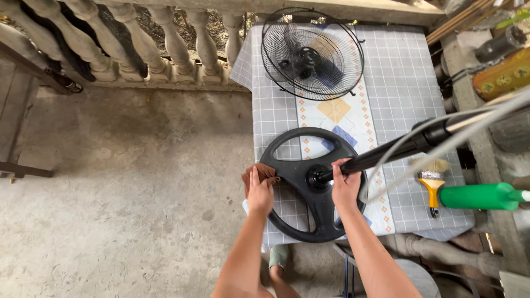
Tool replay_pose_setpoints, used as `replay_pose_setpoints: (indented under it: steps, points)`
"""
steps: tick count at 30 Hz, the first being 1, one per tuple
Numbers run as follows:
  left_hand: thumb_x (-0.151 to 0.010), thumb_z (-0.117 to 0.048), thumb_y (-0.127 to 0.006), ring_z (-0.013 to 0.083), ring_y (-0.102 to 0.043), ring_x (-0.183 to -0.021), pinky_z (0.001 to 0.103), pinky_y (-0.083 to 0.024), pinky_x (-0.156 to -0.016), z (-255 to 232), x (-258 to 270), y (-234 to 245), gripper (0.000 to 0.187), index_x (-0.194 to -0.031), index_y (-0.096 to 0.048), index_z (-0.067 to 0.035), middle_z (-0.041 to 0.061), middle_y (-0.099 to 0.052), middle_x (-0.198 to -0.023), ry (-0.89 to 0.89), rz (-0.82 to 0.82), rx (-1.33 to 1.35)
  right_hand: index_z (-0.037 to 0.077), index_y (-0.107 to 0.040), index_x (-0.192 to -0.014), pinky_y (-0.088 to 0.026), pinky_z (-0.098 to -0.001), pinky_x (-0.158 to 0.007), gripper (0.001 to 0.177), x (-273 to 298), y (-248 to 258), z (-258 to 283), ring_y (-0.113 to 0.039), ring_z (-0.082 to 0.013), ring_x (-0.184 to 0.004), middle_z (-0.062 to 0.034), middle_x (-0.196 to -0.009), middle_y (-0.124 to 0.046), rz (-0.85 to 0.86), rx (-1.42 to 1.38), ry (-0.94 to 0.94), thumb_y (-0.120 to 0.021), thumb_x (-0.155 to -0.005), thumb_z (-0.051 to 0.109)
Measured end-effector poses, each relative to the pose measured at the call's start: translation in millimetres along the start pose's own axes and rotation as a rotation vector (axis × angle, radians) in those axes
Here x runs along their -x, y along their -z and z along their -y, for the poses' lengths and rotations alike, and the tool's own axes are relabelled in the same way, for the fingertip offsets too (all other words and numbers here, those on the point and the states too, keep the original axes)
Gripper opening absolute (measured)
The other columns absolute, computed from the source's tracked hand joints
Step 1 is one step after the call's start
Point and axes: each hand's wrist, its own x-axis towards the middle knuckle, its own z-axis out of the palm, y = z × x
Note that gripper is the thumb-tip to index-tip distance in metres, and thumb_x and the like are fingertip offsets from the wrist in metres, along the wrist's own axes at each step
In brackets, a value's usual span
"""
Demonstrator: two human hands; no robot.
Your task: The person cleans a standing electric fan on a tiled table using a spray bottle, a brush, and a cloth. They wipe the fan base and pole, then reattach the front grille to the motor housing.
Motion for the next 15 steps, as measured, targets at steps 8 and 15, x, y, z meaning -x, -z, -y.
replay_pose_setpoints:
  steps: [8,15]
  points:
    - [-0.094,-0.019,-0.058,0.054,-0.008,-0.149,0.056,-0.011,-0.123,-28,130,-47,0.042,-0.133,-0.06,-0.004,0.029,-0.009,-0.165,-0.101,0.107,-0.32,0.007,-0.056,-0.105,-0.037,-0.0208,-0.062,0.011,-1,-3,1,-0.043,-0.0026,-0.07,0.0025,-0.09,-0.054,-0.012,-0.011,-0.029,-0.066,-0.101,0.008]
    - [-0.096,-0.011,-0.053,0.0519,-0.013,-0.151,0.051,-0.021,-0.122,-11,81,-60,0.042,-0.137,-0.059,-0.004,0.031,-0.013,-0.164,0.023,-0.272,-0.062,0.006,-0.059,-0.102,-0.042,-0.0206,-0.065,0.009,-2,-2,20,-0.05,-0.0032,-0.073,0.0028,-0.088,-0.056,0.014,0.083,0.005,-0.066,-0.1,0.011]
